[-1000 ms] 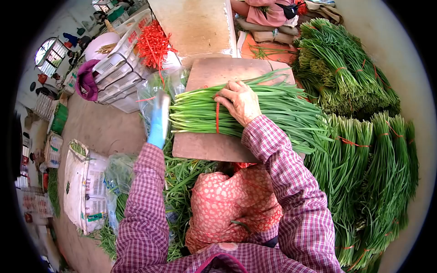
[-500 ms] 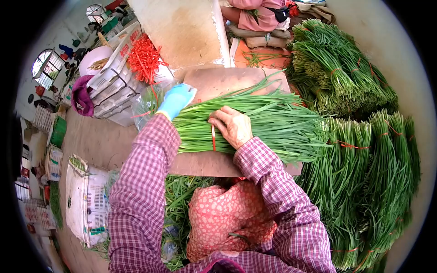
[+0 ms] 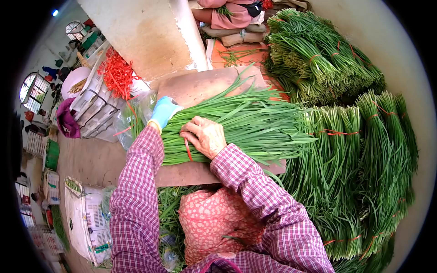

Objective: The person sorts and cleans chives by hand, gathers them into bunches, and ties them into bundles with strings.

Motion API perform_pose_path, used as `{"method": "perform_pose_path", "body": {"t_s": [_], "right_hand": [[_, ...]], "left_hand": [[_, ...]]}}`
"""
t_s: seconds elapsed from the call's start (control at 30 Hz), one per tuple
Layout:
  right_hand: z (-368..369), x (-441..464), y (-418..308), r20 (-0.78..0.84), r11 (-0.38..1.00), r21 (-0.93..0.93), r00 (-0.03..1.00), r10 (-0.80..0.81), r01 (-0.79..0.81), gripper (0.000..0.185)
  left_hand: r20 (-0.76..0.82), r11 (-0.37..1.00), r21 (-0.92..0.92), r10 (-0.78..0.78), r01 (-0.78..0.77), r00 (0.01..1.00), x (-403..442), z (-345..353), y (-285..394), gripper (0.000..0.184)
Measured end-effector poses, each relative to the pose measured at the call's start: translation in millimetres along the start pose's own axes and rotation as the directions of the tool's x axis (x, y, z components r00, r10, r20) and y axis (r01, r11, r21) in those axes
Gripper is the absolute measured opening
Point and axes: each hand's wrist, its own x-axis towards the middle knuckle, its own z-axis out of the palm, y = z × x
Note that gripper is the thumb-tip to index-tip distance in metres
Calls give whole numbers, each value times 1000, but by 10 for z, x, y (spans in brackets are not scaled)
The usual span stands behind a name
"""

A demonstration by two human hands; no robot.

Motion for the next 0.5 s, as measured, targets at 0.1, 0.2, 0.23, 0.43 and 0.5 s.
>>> {"method": "perform_pose_path", "body": {"t_s": [0.1,0.2,0.23,0.43,0.5], "right_hand": [[-27,-44,-121,-7,999,35,1000,24,-24,13],[-61,-106,-222,9,998,36,999,45,-46,13],[-66,-137,-272,12,998,32,998,54,-54,13],[-174,-498,-658,-18,994,-106,999,-44,42,11],[-309,-633,-926,-86,981,-176,992,-93,77,11]], "left_hand": [[68,938,-344,75,-47,995,-205,17,-30,30],[-22,904,-357,242,-233,970,-480,-8,43,24],[-35,900,-345,270,-265,962,-674,-79,143,23],[-380,921,-23,352,-389,855,-1506,90,444,20],[-402,928,-70,310,-366,862,-1726,183,416,19]]}}
